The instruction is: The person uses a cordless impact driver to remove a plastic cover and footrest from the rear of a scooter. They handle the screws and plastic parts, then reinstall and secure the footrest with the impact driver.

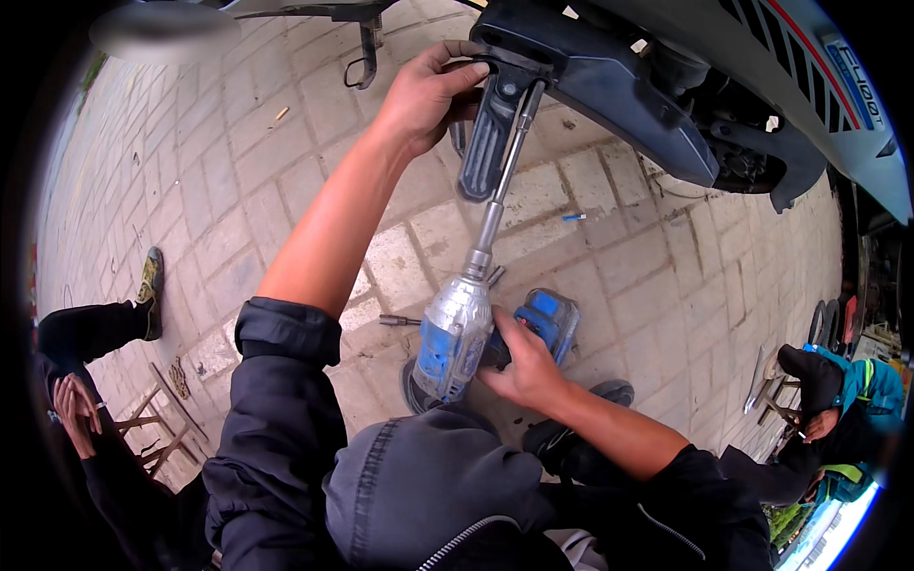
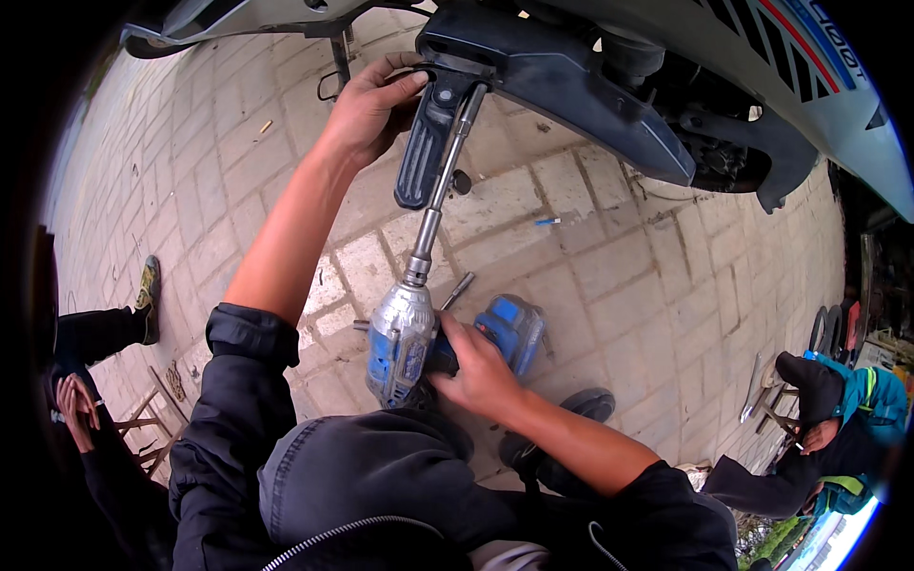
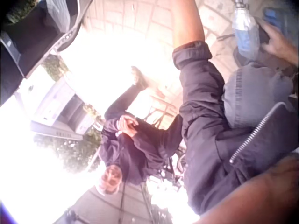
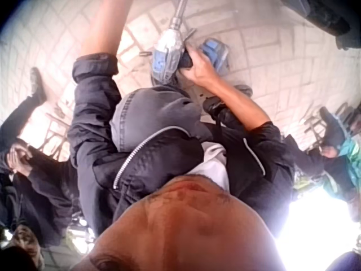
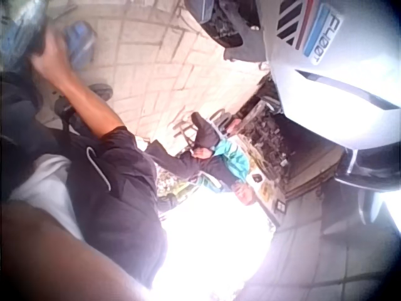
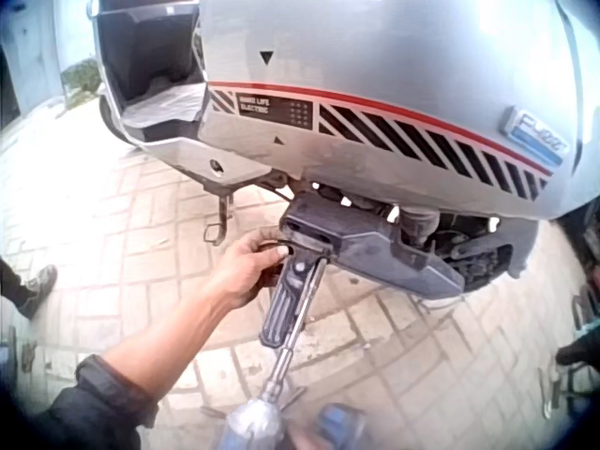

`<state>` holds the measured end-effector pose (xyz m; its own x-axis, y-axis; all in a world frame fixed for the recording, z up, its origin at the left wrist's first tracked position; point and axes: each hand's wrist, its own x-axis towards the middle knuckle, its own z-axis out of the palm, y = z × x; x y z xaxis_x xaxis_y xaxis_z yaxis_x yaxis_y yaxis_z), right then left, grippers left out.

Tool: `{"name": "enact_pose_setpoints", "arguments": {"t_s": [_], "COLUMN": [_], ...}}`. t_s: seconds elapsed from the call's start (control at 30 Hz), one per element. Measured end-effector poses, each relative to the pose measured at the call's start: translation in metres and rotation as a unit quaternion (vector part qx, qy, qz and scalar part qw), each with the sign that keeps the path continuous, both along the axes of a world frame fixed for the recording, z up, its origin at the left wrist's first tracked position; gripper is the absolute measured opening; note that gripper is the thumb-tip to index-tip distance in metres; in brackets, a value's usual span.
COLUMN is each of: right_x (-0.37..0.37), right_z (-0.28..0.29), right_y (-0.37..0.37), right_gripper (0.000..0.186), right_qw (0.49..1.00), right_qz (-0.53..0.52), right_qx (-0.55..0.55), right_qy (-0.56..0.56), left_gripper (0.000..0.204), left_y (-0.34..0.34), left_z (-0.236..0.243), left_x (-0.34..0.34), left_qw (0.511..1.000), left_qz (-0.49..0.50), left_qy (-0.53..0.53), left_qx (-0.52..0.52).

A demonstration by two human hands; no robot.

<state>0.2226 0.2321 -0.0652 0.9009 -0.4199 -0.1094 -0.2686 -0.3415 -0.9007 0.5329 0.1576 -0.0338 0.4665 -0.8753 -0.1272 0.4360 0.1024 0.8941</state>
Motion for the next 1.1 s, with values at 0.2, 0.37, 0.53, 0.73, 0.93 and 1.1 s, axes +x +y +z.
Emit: {"name": "enact_pose_setpoints", "arguments": {"t_s": [0.2,0.37,0.53,0.73,0.93,1.1], "right_x": [0.015,0.018,0.022,0.025,0.038,0.051], "right_z": [0.002,-0.004,-0.004,0.000,0.005,0.003], "right_y": [0.000,0.000,-0.003,0.000,0.014,0.029], "right_gripper": [0.079,0.080,0.081,0.078,0.073,0.073], "right_qw": [0.999,0.999,0.999,0.998,0.995,0.989], "right_qz": [-0.026,-0.034,-0.038,-0.051,-0.082,-0.122], "right_qx": [0.001,-0.003,-0.012,0.017,0.049,0.071], "right_qy": [0.027,0.007,0.000,0.014,-0.003,-0.034], "left_gripper": [0.027,0.029,0.027,0.028,0.024,0.025], "left_y": [-0.013,-0.018,-0.018,-0.020,-0.022,-0.020], "left_z": [-0.010,-0.010,0.002,0.002,0.001,0.004], "left_x": [0.010,0.003,-0.001,0.000,-0.003,-0.003], "left_qw": [0.998,0.998,0.996,0.996,0.993,0.987], "left_qz": [0.012,0.053,0.087,0.090,0.118,0.133], "left_qy": [0.041,0.024,-0.003,-0.026,0.014,-0.090], "left_qx": [-0.044,-0.032,-0.012,-0.004,-0.025,0.006]}}
